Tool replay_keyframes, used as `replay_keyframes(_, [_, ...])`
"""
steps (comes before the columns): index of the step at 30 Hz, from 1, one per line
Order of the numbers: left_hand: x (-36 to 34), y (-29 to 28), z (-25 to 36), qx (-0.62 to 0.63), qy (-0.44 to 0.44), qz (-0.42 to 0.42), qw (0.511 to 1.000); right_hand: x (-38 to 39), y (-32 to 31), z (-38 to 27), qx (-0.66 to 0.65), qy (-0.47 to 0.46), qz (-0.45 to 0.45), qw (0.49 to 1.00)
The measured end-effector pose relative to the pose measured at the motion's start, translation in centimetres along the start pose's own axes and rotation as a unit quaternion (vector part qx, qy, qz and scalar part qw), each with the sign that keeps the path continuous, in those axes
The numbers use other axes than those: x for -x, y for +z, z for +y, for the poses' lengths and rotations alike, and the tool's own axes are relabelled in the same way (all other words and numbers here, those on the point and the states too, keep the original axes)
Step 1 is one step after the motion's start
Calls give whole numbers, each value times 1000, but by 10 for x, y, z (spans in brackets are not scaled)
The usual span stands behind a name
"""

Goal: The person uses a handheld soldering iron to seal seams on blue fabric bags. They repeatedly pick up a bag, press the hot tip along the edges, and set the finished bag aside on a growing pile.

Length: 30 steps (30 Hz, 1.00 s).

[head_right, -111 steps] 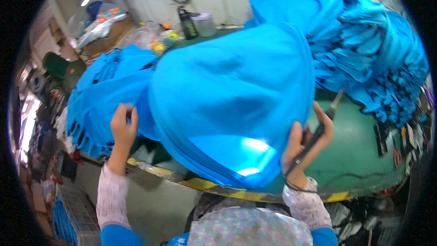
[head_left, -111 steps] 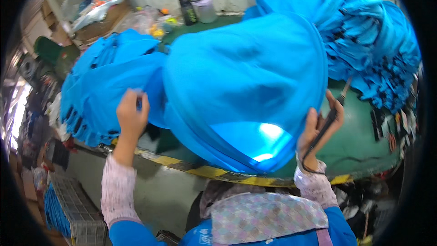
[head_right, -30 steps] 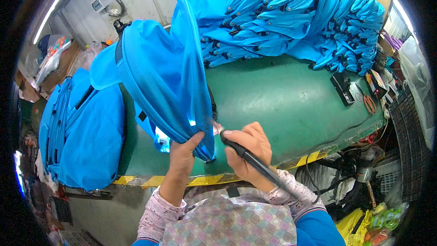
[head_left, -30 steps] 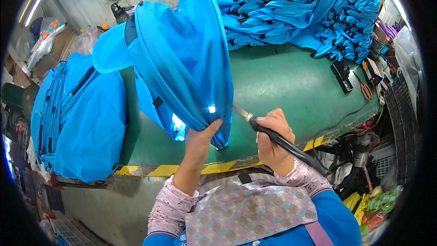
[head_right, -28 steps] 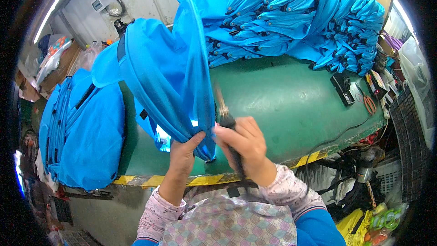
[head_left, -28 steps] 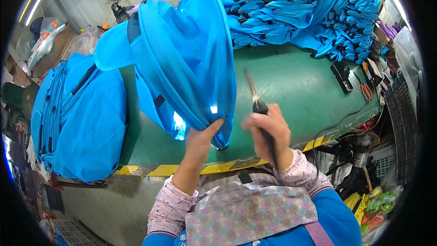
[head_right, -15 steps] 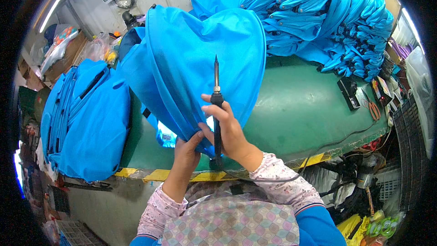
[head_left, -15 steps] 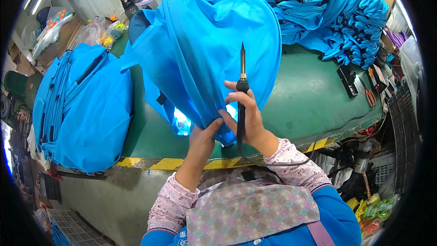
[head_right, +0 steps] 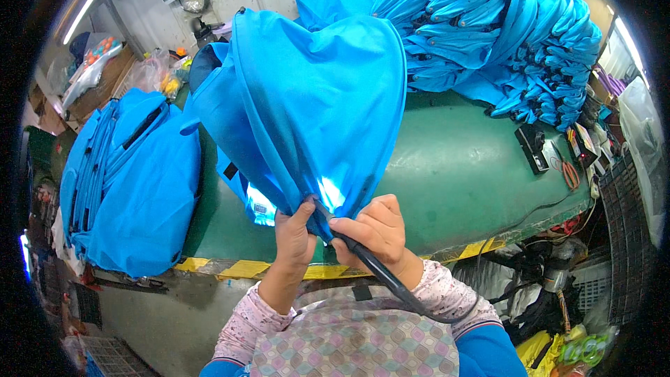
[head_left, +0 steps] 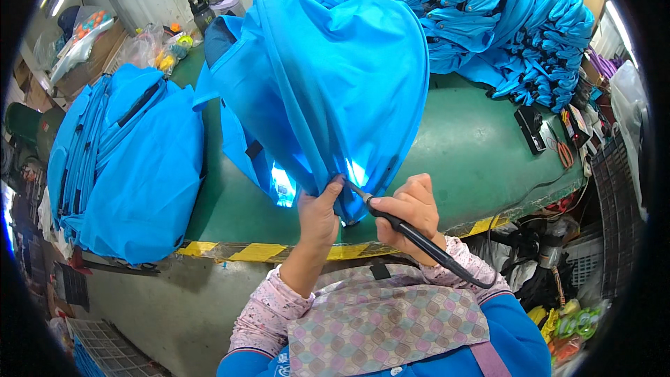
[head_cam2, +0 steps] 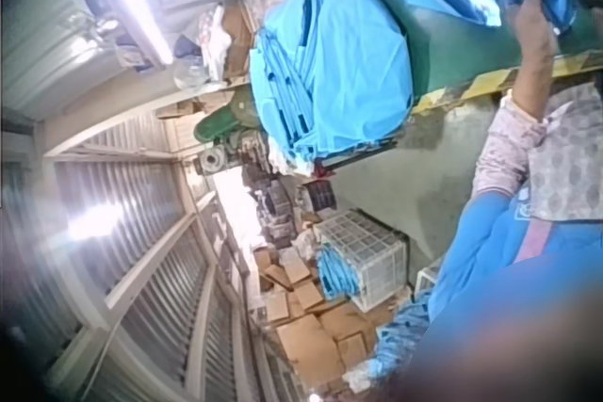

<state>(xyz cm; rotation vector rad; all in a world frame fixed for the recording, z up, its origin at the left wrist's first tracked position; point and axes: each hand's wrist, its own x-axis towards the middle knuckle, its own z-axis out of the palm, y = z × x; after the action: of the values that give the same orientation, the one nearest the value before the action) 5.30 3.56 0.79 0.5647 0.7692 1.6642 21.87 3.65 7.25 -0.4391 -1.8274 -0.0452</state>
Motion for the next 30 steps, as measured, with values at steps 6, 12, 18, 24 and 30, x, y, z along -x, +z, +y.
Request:
replay_keyframes(6, [3,4,0,-18,5,3,1000,-3,11,1,47,-52,-31,997])
replay_keyframes(12, [5,5,-1,-61,23,6,998,-18,14,7,44,-20,-76,996])
replay_keyframes(18, [8,10,6,-60,39,18,997,-20,-6,0,-86,194,41,976])
replay_keyframes(24, [22,-13,53,-404,-50,-159,900,-32,9,79,135,171,173,961])
replay_keyframes(30, [-3,53,196,-516,146,-112,837,-42,21,83,79,92,173,977])
